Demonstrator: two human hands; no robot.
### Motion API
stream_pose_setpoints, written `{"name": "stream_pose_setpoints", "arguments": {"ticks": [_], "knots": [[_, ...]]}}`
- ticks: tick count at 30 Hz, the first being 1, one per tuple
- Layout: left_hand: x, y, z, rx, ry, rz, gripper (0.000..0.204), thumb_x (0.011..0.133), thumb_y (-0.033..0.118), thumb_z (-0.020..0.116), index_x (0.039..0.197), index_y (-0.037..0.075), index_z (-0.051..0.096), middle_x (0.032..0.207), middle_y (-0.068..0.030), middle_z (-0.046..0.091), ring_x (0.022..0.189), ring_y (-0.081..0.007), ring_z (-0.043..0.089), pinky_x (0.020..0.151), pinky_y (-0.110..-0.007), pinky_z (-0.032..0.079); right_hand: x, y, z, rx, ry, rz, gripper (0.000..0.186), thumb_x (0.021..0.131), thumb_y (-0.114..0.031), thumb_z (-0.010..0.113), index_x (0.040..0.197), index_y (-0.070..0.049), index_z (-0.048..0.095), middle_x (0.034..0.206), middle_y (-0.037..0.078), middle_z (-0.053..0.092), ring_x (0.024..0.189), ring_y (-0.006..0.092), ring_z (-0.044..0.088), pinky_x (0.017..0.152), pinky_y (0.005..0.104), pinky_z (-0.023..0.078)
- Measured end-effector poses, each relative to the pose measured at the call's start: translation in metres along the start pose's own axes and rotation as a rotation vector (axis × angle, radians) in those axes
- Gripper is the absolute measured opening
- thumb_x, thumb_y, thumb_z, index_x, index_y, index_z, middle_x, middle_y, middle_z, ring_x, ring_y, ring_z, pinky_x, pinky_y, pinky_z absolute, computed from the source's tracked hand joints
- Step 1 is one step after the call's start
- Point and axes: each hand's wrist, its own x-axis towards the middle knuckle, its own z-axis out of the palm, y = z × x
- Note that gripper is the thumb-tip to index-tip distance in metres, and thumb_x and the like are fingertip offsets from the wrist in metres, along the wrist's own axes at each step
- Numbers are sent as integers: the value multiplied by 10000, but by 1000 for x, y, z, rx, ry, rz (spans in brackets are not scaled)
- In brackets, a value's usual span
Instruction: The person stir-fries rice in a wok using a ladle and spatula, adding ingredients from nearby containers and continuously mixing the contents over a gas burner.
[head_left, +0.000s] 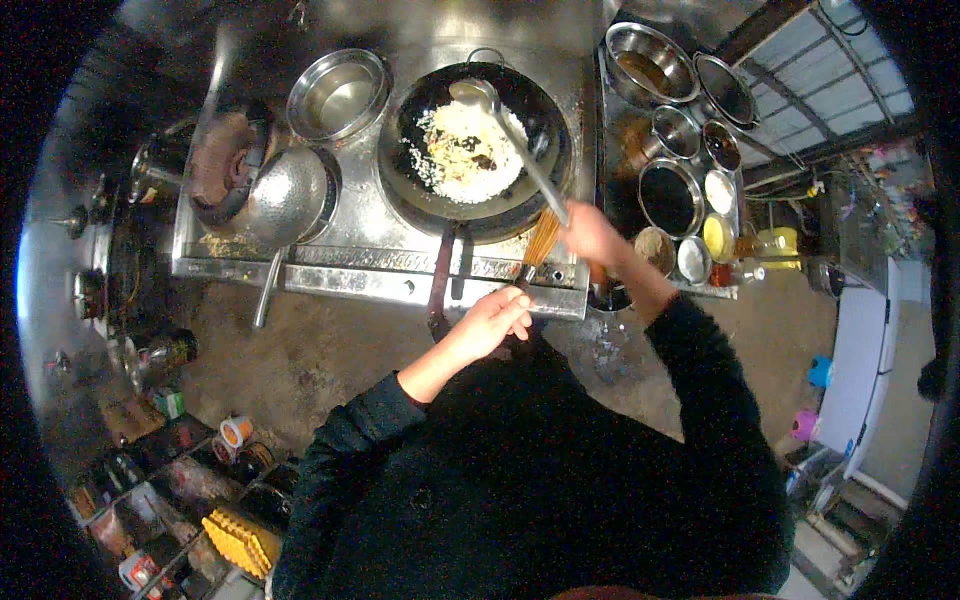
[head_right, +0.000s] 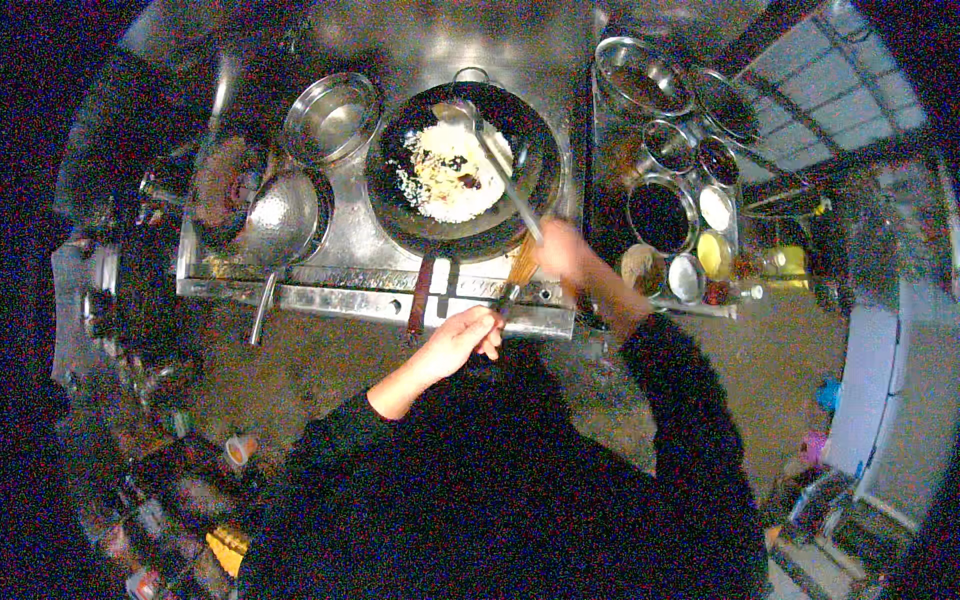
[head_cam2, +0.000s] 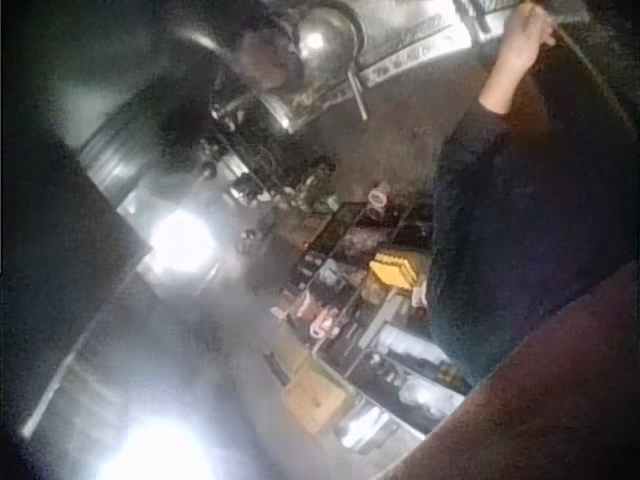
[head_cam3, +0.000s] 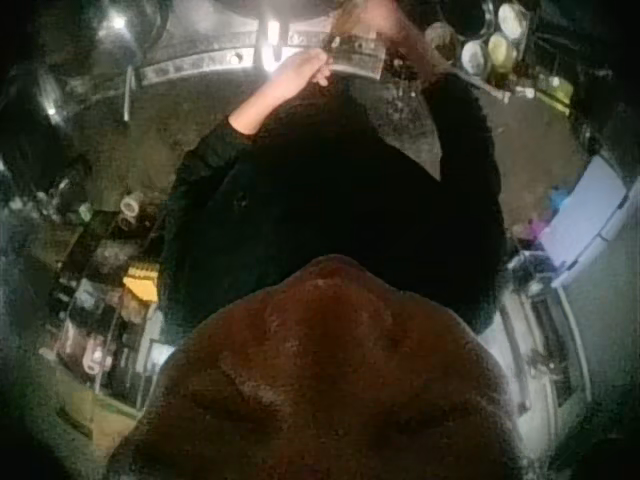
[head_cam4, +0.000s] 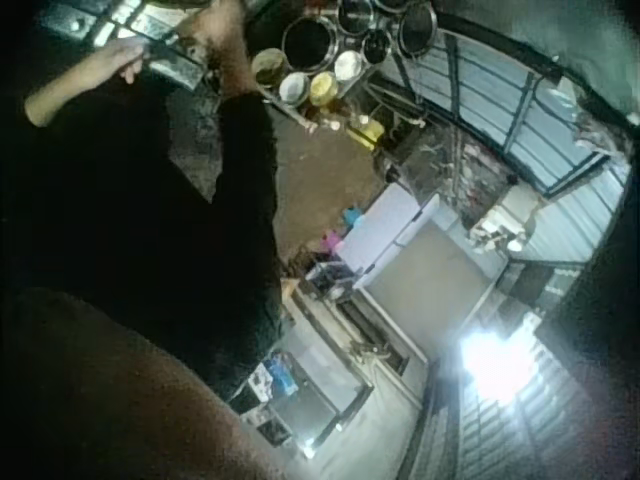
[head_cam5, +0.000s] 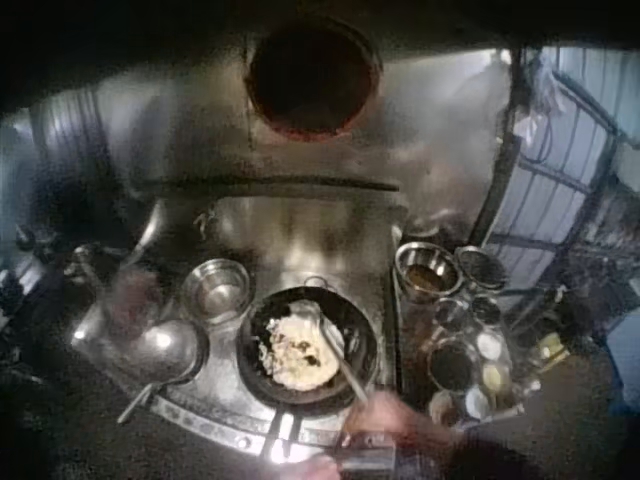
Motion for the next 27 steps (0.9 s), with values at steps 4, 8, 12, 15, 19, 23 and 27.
{"name": "stream_pose_setpoints", "arguments": {"ticks": [4,8,12,15,19,23,27], "knots": [[-47,-25,-57,-123,139,12,180,951,190,529,955,12,557,742,-35,570,631,-113,576,600,-236,476,20,-13,-21,-694,281,-56,218,827,-144,559,975,17,546,790,208,630,740,386,614,639,470,482],[-100,-51,-110,-143,390,-73,134,942,142,505,907,24,558,711,-26,561,594,-106,539,560,-233,441,-35,-72,6,-547,184,352,293,795,-208,618,967,28,584,859,253,641,881,419,618,764,463,500],[-120,-102,-151,-163,320,42,137,931,126,506,830,43,546,675,-15,528,581,-83,494,537,-228,394,-54,-98,46,-369,43,279,309,769,-225,655,924,38,616,909,266,636,898,401,620,815,432,494],[-82,-142,-171,-153,333,18,213,914,185,555,806,5,519,698,-21,524,659,-124,519,589,-288,429,-12,-110,64,-328,236,385,299,772,-205,641,939,42,610,921,268,635,911,409,617,813,436,495],[-16,-162,-184,-16,240,184,292,883,247,602,808,-20,512,737,-52,548,713,-174,542,630,-322,445,16,-139,66,-383,282,351,286,780,-180,622,962,39,592,926,275,630,935,416,608,801,454,496],[7,-131,-176,783,210,648,296,865,267,609,931,-6,517,875,-127,583,837,-209,576,716,-354,455,-55,-158,48,-556,56,233,217,812,-108,545,982,25,566,941,274,629,925,406,615,792,476,496],[33,-84,-149,230,89,-121,245,813,202,608,919,-2,522,794,-136,586,714,-213,595,633,-379,457,-101,-147,33,-746,0,375,243,853,-97,478,1040,19,582,1005,242,642,928,380,639,801,466,521]]}}
